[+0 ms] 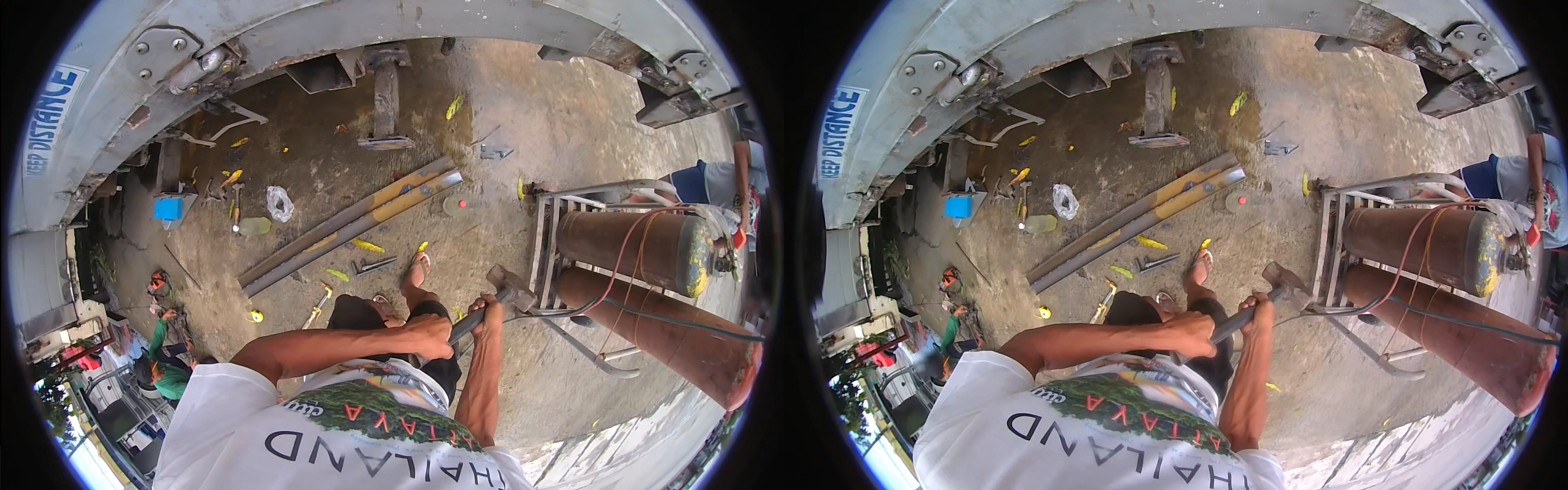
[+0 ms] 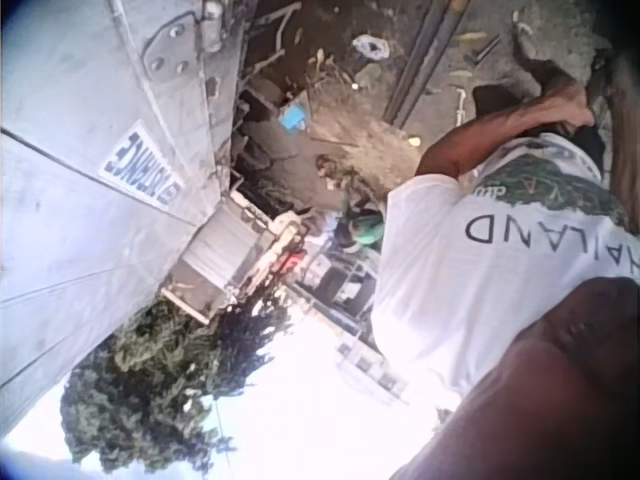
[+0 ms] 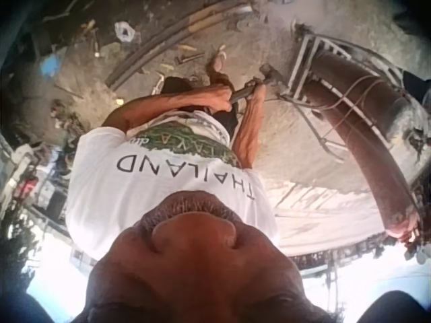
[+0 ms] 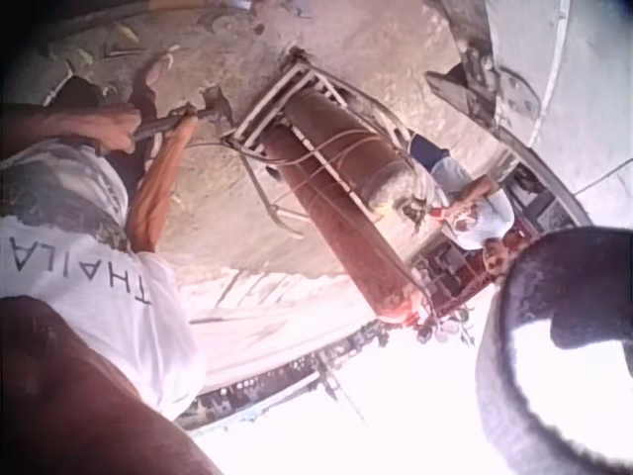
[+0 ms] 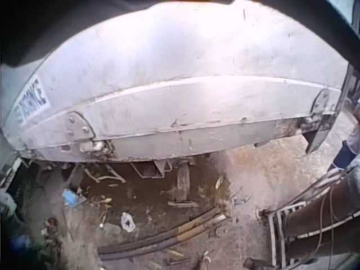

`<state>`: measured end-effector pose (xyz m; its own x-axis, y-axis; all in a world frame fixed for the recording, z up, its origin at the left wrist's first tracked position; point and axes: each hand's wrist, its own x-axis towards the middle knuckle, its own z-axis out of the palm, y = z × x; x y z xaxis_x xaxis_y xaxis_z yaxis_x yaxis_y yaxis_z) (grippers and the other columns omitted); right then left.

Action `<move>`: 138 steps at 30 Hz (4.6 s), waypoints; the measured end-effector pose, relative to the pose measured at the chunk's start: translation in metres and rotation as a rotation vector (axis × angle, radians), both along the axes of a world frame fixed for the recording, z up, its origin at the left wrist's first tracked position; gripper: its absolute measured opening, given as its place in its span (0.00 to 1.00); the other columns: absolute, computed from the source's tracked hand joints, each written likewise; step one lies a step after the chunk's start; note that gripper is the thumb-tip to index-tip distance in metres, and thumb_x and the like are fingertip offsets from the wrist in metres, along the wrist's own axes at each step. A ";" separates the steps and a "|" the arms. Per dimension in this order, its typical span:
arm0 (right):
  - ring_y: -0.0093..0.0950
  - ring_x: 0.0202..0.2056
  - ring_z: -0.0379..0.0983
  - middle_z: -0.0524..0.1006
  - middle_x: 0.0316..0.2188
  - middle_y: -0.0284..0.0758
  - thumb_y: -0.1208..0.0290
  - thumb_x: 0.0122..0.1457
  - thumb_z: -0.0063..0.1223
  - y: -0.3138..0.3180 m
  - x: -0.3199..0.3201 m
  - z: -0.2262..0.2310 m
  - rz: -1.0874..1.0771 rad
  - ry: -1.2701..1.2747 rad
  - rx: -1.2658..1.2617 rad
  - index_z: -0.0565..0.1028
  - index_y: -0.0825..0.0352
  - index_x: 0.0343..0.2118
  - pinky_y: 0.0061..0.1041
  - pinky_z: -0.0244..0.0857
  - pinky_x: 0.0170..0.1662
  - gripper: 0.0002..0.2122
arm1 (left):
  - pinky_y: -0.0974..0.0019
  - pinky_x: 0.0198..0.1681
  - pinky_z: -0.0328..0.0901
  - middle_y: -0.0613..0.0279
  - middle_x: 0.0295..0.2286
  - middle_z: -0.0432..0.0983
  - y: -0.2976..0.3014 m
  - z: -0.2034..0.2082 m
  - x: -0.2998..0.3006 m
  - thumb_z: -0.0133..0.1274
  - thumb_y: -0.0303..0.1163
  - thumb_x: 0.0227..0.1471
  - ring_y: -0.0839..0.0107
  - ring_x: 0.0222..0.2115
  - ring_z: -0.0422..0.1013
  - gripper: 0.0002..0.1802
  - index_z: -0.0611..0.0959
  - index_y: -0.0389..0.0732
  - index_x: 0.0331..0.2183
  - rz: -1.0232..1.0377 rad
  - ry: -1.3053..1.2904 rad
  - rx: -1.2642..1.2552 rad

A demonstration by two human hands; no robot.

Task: The person works under a raised vehicle, using a hammer and wrench to adjust and tighten bolts on a metal suspension bracket. They insert bolts and tighten them with a wrench, focusing on securing the bracket to the vehicle frame.

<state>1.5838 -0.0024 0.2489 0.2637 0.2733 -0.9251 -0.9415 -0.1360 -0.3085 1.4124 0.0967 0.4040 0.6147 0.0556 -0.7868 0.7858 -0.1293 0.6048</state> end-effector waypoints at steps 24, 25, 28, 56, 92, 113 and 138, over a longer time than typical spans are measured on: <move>0.17 0.18 0.65 0.66 0.19 0.27 0.76 0.65 0.49 0.073 0.060 -0.013 0.353 0.723 0.181 0.67 0.65 0.27 0.16 0.67 0.22 0.08 | 0.61 0.23 0.66 0.59 0.16 0.75 0.041 -0.072 -0.048 0.51 0.66 0.56 0.67 0.16 0.70 0.37 0.81 0.37 0.22 1.038 0.045 0.085; 0.17 0.18 0.65 0.66 0.18 0.27 0.75 0.65 0.49 0.073 0.073 -0.016 0.317 0.751 0.167 0.66 0.65 0.27 0.16 0.67 0.23 0.09 | 0.57 0.26 0.69 0.55 0.17 0.77 0.060 -0.088 -0.063 0.53 0.65 0.55 0.61 0.17 0.72 0.38 0.83 0.35 0.23 1.111 0.047 0.228; 0.18 0.19 0.65 0.64 0.17 0.27 0.74 0.65 0.49 0.086 0.118 -0.020 0.231 0.759 0.115 0.64 0.64 0.23 0.18 0.68 0.24 0.12 | 0.50 0.37 0.71 0.43 0.24 0.80 0.057 -0.187 -0.122 0.54 0.62 0.54 0.44 0.30 0.77 0.35 0.84 0.33 0.25 1.191 0.198 0.716; 0.17 0.20 0.66 0.67 0.18 0.26 0.79 0.59 0.51 0.325 0.182 -0.042 0.576 0.890 0.026 0.66 0.63 0.20 0.15 0.68 0.26 0.11 | 0.55 0.39 0.73 0.47 0.33 0.83 -0.126 -0.168 -0.078 0.58 0.51 0.56 0.53 0.37 0.81 0.23 0.86 0.42 0.42 1.611 0.524 0.006; 0.16 0.19 0.64 0.66 0.18 0.26 0.78 0.61 0.49 0.327 0.200 -0.029 0.677 0.710 -0.096 0.65 0.62 0.22 0.17 0.67 0.27 0.11 | 0.48 0.54 0.69 0.39 0.51 0.75 -0.088 -0.220 -0.040 0.54 0.35 0.52 0.41 0.51 0.73 0.32 0.73 0.36 0.59 1.908 0.567 0.218; 0.22 0.23 0.73 0.70 0.22 0.31 0.73 0.64 0.48 0.219 0.279 -0.269 1.082 0.548 -0.280 0.66 0.68 0.30 0.22 0.75 0.29 0.08 | 0.50 0.44 0.73 0.50 0.54 0.72 -0.014 -0.398 -0.020 0.55 0.36 0.54 0.50 0.41 0.79 0.26 0.76 0.37 0.53 1.092 0.205 0.641; 0.22 0.23 0.70 0.73 0.25 0.28 0.63 0.62 0.55 0.079 0.267 -0.529 1.383 -0.264 -0.237 0.75 0.64 0.35 0.24 0.67 0.27 0.08 | 0.73 0.17 0.52 0.73 0.24 0.63 0.323 -0.394 -0.004 0.53 0.60 0.59 0.81 0.13 0.55 0.27 0.70 0.52 0.20 1.579 -1.923 -0.440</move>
<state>1.8512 0.0763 -0.2798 0.0859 0.2966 -0.9511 0.0696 -0.9541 -0.2913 1.4085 0.4200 0.0097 0.0260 0.9835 0.1790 -0.9682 -0.0198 0.2495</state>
